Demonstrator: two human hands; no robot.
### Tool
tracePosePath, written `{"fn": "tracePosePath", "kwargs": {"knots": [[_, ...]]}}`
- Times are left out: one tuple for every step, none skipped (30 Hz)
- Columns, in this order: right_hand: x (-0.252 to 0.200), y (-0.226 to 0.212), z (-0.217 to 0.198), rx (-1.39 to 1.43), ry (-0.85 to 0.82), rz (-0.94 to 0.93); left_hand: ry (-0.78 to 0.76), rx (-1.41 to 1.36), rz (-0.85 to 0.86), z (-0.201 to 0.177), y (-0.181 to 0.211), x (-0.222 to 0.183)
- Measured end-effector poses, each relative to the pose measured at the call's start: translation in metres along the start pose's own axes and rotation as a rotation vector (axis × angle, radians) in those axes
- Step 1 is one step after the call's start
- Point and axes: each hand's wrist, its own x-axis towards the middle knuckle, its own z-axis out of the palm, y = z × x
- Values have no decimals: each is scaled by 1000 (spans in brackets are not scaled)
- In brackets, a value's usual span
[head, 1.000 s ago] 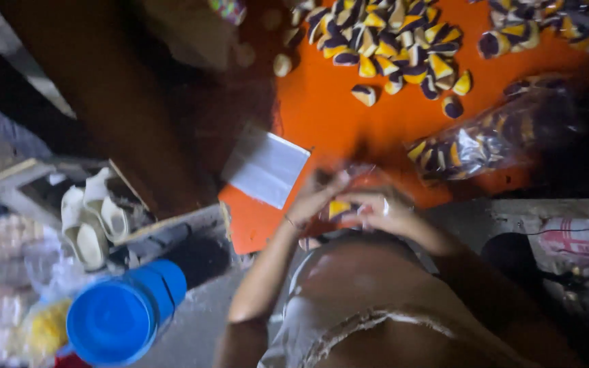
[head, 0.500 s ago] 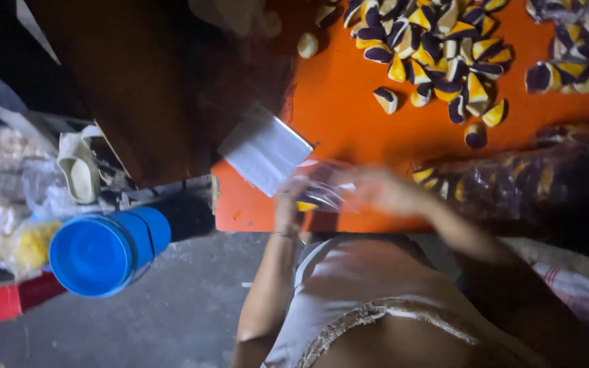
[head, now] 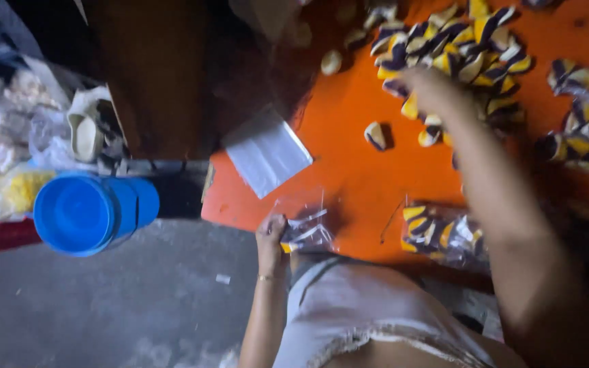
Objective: Inserting paper slips into dough pieces and folding them into shapes before placing them into plastic bags.
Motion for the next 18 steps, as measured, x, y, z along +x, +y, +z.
{"fn": "tracePosePath", "kwargs": {"knots": [[6,25,10,-9,95,135,-124,8,1,8,21,-9],[12,49,21,-20,188,271,-248,14,-2,17,42,-19],[-3,33,17,-10,191,277,-254,25,-3,12,43,-12],[-19,16,12,84,245,245,-258,-3,-33,7,44,-6],[-34,1,4,171,302,214,-265,-36,-65,5,44,2],[-61,-24,8,175,308,224,-275,-30,-69,-1,39,15],[-87,-51,12,258,248,192,-241,-64,-42,-7,34,30],[-112,-79,17,342,188,158,-207,-98,-17,-14,29,46],[-94,-72,68,345,197,170,-221,-93,-22,-6,42,46],[-84,-67,121,405,249,163,-246,-91,-53,2,54,47],[-79,-63,176,466,297,158,-268,-85,-90,7,66,47],[-88,-72,194,471,304,174,-280,-77,-99,0,65,56],[-92,-77,207,432,501,219,-279,-84,-123,-2,63,67],[-95,-82,221,389,697,263,-279,-91,-148,-5,61,78],[-93,-84,223,387,690,259,-271,-94,-148,-6,61,85],[-91,-84,226,356,714,221,-257,-91,-170,-7,60,91],[-90,-86,231,331,746,191,-250,-78,-191,-7,61,99],[-77,-75,219,337,746,194,-250,-72,-191,-7,61,104]]}}
